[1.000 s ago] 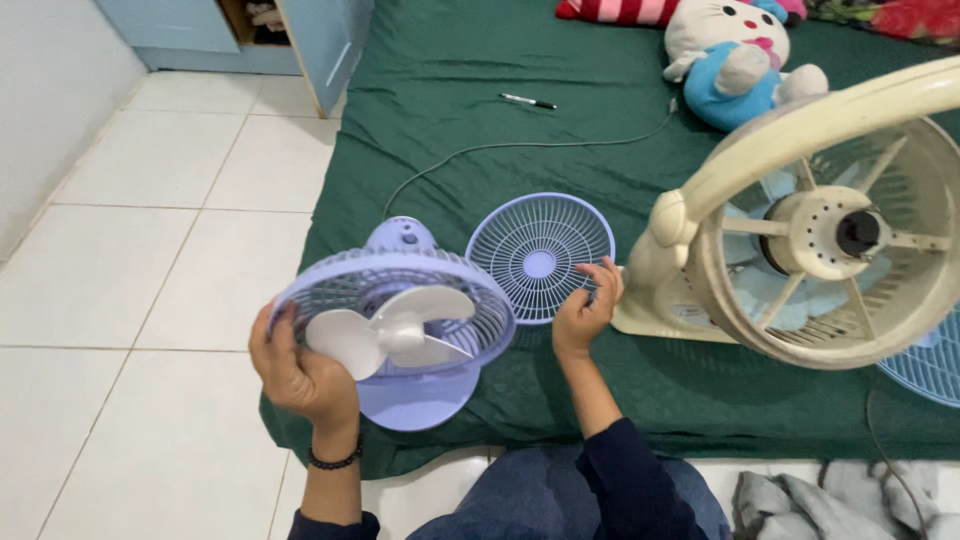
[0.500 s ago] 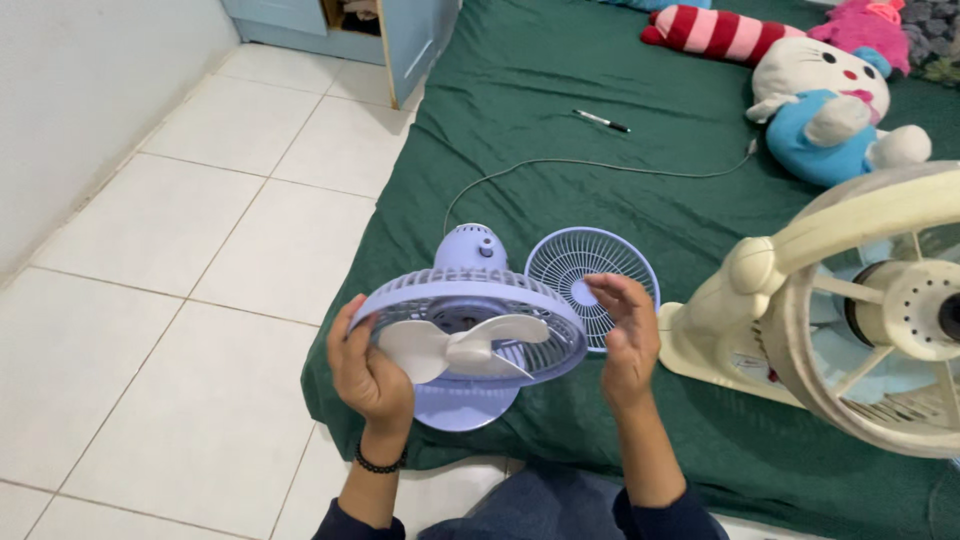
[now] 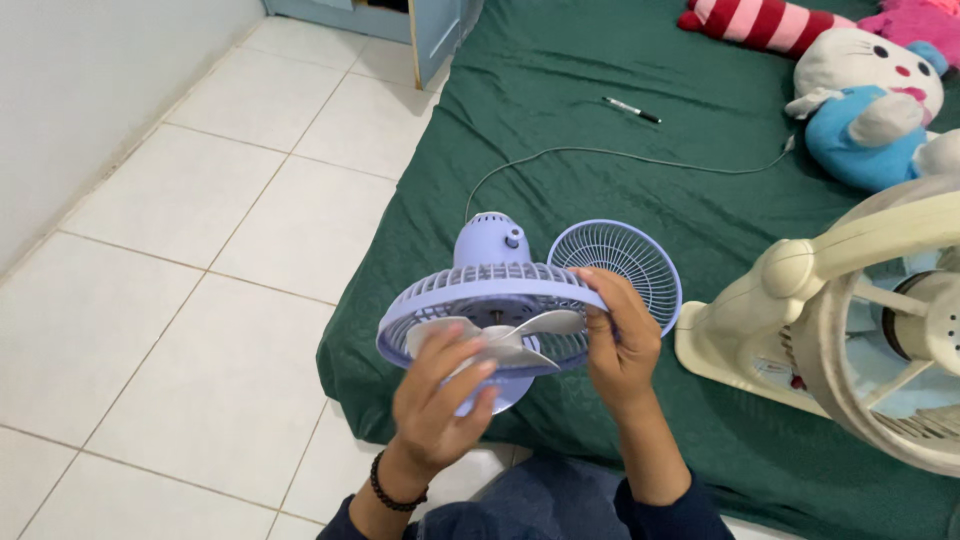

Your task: The person disassembles a small purple fan by removing the front grille and blade, then reassembles it. They also handle a larger off-white fan, removing its front grille and inspecting the blade assembly.

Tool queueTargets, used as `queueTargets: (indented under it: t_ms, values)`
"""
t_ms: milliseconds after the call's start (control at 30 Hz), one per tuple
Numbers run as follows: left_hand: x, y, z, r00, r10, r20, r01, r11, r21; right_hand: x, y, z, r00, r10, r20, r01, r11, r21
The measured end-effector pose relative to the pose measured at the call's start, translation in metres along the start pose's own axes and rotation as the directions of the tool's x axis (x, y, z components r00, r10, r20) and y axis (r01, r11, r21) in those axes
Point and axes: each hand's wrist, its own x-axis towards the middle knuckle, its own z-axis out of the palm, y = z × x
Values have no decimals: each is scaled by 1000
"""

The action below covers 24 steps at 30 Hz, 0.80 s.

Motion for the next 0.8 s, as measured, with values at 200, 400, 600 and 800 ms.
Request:
queueTargets:
  t_ms: [200, 400, 600, 800]
  values:
    - [32, 11, 10, 996, -65, 57, 67, 997, -45, -4, -3, -1, 1000, -8, -9, 8, 1000, 2]
    - [43, 22, 12, 987, -21, 162, 35, 996, -86, -5, -14, -5, 998, -3, 64, -1, 998, 68]
    - [34, 28, 21, 968, -9, 249, 25, 998, -61, -7, -21, -7, 994, 20, 104, -29, 996, 81]
    - [2, 17, 5, 1000, 4, 6, -4, 996, 90, -7, -19, -9, 997, 40, 68, -44, 997, 64]
